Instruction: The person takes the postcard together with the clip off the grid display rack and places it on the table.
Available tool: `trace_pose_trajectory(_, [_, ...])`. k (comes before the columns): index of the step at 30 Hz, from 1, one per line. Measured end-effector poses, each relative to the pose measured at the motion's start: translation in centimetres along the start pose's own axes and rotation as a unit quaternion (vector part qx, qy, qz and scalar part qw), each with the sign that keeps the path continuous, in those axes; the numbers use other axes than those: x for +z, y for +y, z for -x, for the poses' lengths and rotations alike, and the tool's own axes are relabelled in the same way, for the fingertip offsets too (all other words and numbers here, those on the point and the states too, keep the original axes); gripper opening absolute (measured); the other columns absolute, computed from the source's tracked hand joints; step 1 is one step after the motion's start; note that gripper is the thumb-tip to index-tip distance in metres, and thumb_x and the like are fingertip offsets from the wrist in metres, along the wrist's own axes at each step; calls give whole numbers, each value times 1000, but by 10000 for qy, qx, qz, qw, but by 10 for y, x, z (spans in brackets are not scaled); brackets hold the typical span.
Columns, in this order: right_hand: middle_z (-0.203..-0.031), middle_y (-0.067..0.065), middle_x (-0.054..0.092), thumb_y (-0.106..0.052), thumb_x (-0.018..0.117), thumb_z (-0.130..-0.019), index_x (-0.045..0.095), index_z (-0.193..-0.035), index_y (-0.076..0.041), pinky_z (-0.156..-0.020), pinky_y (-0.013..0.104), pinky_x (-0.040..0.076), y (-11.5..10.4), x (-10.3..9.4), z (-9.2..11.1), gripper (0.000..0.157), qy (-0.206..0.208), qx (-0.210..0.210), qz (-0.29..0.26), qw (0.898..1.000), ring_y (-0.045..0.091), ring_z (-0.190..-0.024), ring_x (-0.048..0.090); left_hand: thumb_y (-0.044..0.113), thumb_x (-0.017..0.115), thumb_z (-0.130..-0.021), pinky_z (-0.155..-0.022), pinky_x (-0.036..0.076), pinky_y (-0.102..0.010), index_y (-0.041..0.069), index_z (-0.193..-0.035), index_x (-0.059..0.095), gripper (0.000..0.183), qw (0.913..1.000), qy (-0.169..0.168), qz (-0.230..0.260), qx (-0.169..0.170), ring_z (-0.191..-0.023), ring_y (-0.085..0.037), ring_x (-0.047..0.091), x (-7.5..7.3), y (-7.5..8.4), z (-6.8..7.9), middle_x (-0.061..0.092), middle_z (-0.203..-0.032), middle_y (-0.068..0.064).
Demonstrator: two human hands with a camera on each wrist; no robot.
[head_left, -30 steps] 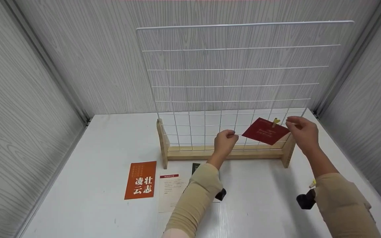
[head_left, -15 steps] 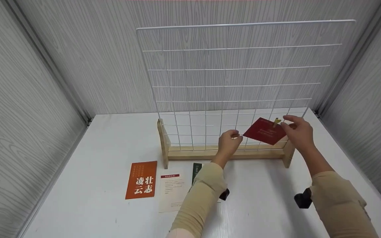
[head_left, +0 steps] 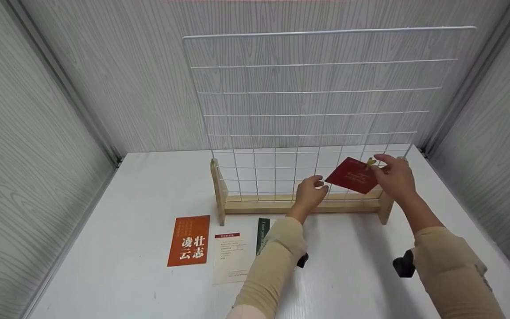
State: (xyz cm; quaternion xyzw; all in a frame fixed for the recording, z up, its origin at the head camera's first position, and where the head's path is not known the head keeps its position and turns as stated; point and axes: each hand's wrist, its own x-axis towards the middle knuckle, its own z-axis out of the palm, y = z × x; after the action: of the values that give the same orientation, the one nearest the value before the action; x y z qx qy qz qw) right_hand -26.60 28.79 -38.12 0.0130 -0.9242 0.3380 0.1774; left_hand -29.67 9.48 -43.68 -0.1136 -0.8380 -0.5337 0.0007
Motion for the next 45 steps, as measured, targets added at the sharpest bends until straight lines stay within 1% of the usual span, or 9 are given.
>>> trace_pose_trajectory(5, [-90,27,57,-15,47,-89,46,-120,1,-64,43,44,1,3,0,35,-155,59,127,9998,34,-80,57,6,56,-80,-79,41,-22,-3,-114,52,35,9988,-265,413,-55,-99,-18,53,3,-1,-2,60,-101,-10])
trace_pose_trajectory(9, [-89,24,59,-15,46,-89,48,-118,-1,-59,39,43,1,6,-2,32,-135,43,267,9995,31,-75,57,3,54,-80,-80,40,-22,-5,-115,51,35,9980,-338,530,-49,-99,-18,53,3,-1,-2,60,-101,-11])
trace_pose_trajectory(12, [-88,23,59,-14,45,-89,50,-117,0,-55,37,42,0,7,-3,31,-64,56,338,9994,29,-71,57,1,53,-80,-78,41,-21,-6,-112,53,33,9982,-261,531,55,-95,-17,55,2,-1,-3,61,-97,-12])
trace_pose_trajectory(18, [-100,21,57,-11,44,-89,47,-120,0,-63,42,43,-2,11,-5,33,194,268,253,9991,31,-79,56,2,55,-79,-62,44,-17,-2,-98,62,21,9985,44,544,-3,-73,-9,58,3,-3,-5,63,-81,-5])
trace_pose_trajectory(22, [-107,19,55,-10,43,-89,45,-122,0,-67,44,42,-1,15,-8,35,407,294,175,9986,32,-83,56,4,57,-78,-58,43,-17,0,-90,65,15,9988,131,465,13,-63,-5,55,4,-1,-5,63,-73,-2])
trace_pose_trajectory(28, [-108,20,55,-13,43,-90,49,-120,0,-68,43,44,-2,18,-8,33,416,519,-167,9976,32,-85,57,4,57,-78,-54,41,-17,1,-88,67,14,9993,139,340,-25,-59,-4,54,4,2,-3,62,-69,-1])
trace_pose_trajectory(33, [-111,18,52,-15,43,-91,50,-119,0,-71,37,44,-3,21,-11,32,419,776,-618,9942,28,-87,55,5,59,-77,-53,40,-17,2,-85,68,12,9995,234,203,-104,-57,-4,53,6,3,-3,62,-66,0])
trace_pose_trajectory(41, [-98,18,56,-11,44,-90,53,-110,4,-65,21,42,-4,25,-12,27,665,853,-1049,9886,25,-84,56,5,59,-77,-48,40,-18,2,-80,67,9,9985,388,376,-122,-55,-5,52,8,4,0,59,-62,2])
trace_pose_trajectory(45, [-95,16,56,-11,47,-89,55,-107,4,-63,17,41,-4,27,-13,25,788,986,-1210,9846,23,-82,55,6,60,-77,-48,40,-18,3,-78,67,8,9981,468,386,-117,-54,-4,53,10,4,1,59,-62,2])
